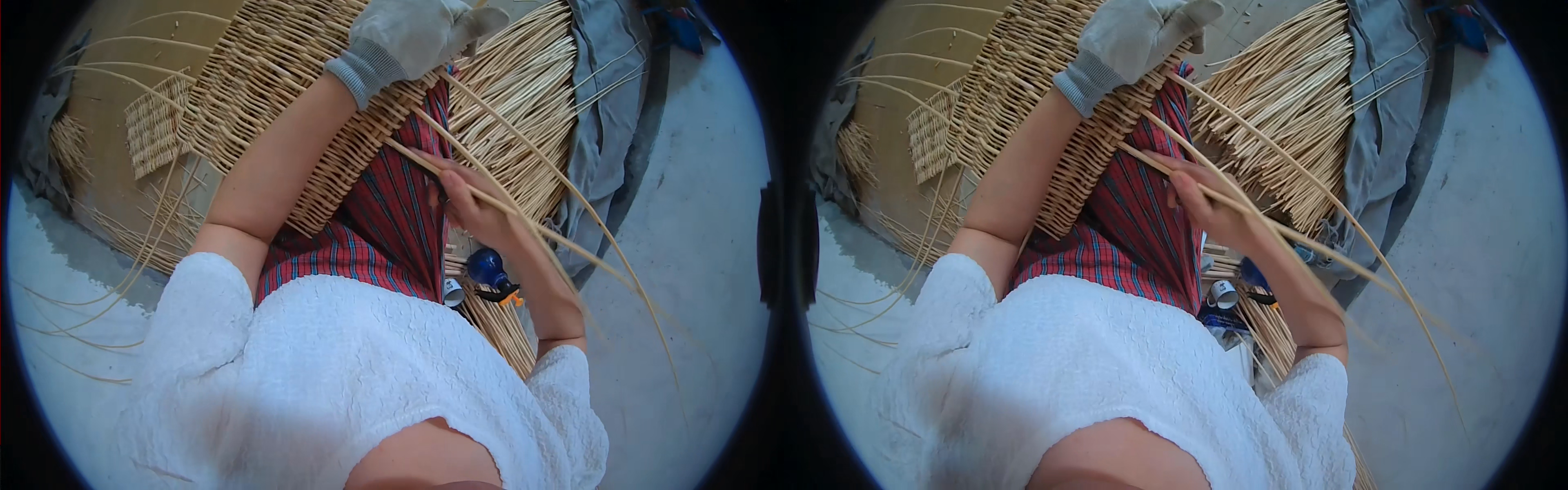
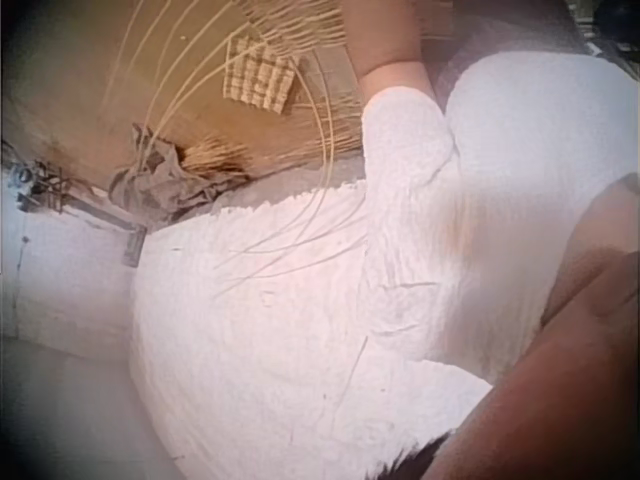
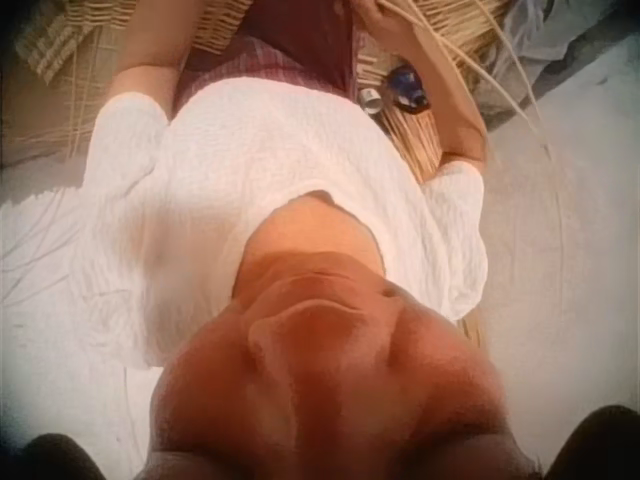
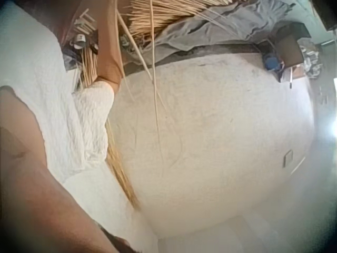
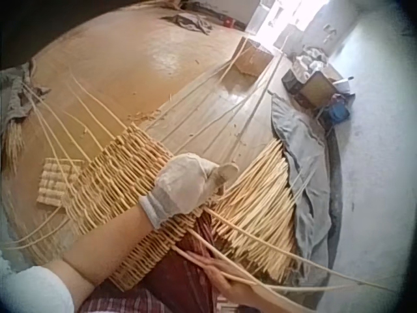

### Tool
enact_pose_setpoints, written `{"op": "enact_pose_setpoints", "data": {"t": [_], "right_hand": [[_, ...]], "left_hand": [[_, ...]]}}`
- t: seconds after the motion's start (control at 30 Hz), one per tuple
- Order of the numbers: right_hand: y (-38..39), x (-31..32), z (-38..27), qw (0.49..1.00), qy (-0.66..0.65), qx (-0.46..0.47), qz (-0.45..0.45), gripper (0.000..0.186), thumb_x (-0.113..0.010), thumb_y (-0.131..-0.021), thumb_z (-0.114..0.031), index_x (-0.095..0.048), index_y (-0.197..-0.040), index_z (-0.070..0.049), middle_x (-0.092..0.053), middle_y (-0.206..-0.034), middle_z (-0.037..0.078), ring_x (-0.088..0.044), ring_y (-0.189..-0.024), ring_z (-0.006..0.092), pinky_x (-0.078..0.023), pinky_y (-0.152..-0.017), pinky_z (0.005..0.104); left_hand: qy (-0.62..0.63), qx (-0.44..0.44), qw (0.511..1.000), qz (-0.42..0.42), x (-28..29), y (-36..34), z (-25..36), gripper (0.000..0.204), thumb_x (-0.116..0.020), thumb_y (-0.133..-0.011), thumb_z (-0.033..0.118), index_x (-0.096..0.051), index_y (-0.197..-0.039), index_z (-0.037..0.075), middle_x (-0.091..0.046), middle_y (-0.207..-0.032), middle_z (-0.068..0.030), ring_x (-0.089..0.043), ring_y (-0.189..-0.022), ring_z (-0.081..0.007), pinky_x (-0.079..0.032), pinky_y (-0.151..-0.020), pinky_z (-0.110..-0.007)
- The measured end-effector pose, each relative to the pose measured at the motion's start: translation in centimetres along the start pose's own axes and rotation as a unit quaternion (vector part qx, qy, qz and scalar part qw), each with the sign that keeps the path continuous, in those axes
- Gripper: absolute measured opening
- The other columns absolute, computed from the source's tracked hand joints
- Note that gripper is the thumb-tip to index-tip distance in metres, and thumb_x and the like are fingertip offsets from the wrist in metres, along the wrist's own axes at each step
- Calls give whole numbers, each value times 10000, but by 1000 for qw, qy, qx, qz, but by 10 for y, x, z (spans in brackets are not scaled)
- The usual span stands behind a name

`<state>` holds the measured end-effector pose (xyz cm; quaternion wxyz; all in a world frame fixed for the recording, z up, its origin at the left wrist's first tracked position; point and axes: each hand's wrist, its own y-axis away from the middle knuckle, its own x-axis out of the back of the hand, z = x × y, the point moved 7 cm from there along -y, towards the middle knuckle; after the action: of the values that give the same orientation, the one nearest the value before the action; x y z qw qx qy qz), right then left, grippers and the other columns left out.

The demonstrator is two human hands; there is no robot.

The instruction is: The person sits on the floor and weaves a rectangular basket using thin bamboo strips. They interlace the strips by hand, occasionally using a hammer to tighten the weave and a knife to trim excess material. The person works on the basket's sides and base, gradually building up the structure.

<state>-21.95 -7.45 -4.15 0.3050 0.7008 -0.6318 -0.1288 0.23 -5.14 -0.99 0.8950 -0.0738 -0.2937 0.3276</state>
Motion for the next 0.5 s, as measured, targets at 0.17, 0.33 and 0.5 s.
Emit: {"op": "enact_pose_setpoints", "data": {"t": [0.17, 0.33, 0.5], "right_hand": [[10, 1, 5, 997, 63, -5, 42, 436, -623, -1026, -356, -610, -1385, -108, -592, -799, 28, -564, -692, 134, -499, -697, 325], [52, 54, 57, 924, 269, 80, 259, 377, -700, -970, -225, -629, -1314, -89, -640, -862, 27, -604, -738, 137, -517, -749, 306], [105, -16, 122, 993, -73, -65, 66, 380, -658, -975, -206, -603, -1323, -66, -641, -1176, 45, -617, -1072, 139, -490, -930, 317]], "left_hand": [[-32, 28, 998, -48, -8, 3, 5, 680, -403, -1050, 618, -769, -832, 89, -673, -652, -161, -670, -639, -381, -526, -636, -456], [-52, -49, 994, -80, -5, 8, 13, 629, -411, -1052, 592, -768, -884, 102, -673, -670, -161, -661, -658, -396, -527, -653, -474], [-95, -43, 993, -59, -14, 3, 10, 604, -414, -1064, 541, -757, -847, 95, -675, -687, -180, -664, -671, -397, -527, -647, -475]]}}
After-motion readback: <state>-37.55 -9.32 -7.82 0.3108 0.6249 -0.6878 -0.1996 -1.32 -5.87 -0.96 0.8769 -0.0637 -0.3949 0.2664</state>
